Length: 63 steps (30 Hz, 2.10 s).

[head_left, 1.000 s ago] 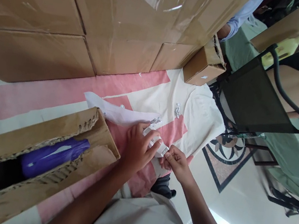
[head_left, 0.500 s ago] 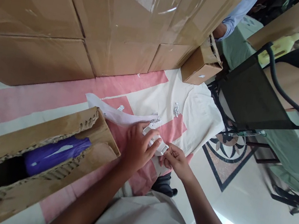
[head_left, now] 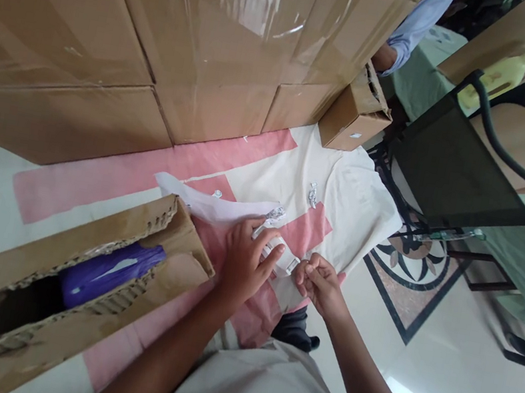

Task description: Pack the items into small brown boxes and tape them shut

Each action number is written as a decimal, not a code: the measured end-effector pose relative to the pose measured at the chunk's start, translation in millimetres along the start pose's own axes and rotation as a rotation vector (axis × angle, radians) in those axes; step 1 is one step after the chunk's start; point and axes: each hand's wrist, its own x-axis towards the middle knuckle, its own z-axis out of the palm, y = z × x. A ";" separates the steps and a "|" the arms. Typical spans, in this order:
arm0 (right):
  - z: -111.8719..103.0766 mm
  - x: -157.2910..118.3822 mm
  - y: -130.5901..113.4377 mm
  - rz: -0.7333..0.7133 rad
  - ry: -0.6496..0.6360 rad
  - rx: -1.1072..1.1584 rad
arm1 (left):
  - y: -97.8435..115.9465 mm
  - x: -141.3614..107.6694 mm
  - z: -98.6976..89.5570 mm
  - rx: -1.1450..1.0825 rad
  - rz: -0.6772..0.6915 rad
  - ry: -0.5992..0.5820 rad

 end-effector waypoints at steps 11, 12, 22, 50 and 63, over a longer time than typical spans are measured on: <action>20.2 -4.6 -43.2 -0.183 0.039 -0.342 | -0.1 -1.3 1.4 0.030 0.014 0.019; 25.1 -1.1 -47.7 -0.172 0.016 -0.395 | 0.0 -1.5 1.4 0.035 0.016 0.020; 36.8 29.6 -60.7 -0.098 -0.051 -0.574 | 0.7 -0.3 -0.4 0.045 0.041 0.027; 58.8 14.5 -38.0 -0.818 0.115 -1.786 | -3.7 -2.0 -0.4 -0.006 0.049 0.050; 51.0 6.6 -71.8 -0.754 0.055 -1.851 | -3.2 -1.9 -1.9 -0.016 0.038 0.042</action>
